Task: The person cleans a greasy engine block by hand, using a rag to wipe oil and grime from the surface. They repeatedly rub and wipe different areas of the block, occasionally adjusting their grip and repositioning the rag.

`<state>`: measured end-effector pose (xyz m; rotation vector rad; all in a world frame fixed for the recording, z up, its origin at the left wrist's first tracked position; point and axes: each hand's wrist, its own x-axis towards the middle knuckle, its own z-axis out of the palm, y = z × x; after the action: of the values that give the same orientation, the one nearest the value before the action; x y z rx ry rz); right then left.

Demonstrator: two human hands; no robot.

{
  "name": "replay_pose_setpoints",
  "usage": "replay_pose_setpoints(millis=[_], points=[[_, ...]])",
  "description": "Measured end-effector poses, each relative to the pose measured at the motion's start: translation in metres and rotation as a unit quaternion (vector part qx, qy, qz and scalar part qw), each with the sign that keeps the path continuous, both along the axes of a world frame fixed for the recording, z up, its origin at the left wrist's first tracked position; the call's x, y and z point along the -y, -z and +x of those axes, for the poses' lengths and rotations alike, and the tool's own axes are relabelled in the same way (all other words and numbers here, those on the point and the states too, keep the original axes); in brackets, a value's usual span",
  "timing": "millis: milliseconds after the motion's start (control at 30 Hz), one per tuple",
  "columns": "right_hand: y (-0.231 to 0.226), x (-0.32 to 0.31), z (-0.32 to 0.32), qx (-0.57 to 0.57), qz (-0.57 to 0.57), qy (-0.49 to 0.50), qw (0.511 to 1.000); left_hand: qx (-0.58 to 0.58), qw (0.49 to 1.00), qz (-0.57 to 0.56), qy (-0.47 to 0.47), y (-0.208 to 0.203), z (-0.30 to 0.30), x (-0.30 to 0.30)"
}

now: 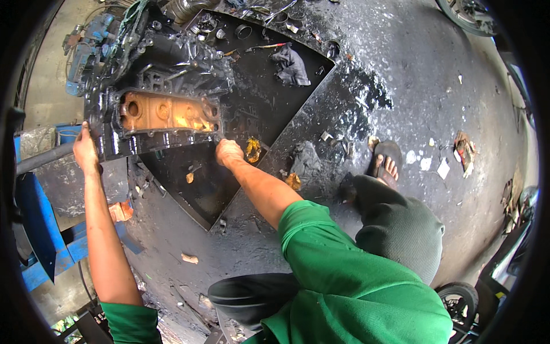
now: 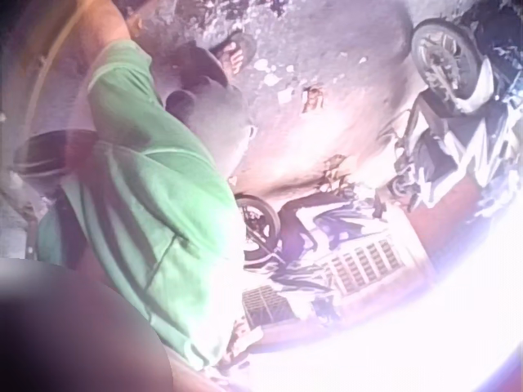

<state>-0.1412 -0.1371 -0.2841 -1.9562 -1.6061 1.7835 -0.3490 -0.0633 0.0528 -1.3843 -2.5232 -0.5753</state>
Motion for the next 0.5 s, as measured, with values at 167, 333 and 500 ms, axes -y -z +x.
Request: replay_pose_setpoints(millis=[167,333,500], points=[[0.029,-0.046,-0.004,-0.116,-0.154,-0.227,0.954,0.071,0.997,0.019,0.018,0.002,-0.012,0.0],[0.007,0.001,-0.012,0.056,0.071,0.026,0.996,0.032,0.999,0.021,0.01,0.003,-0.008,0.006],[-0.013,0.005,0.006,0.071,0.135,-0.157,0.976,0.059,0.998,0.003,0.004,-0.002,-0.006,0.008]])
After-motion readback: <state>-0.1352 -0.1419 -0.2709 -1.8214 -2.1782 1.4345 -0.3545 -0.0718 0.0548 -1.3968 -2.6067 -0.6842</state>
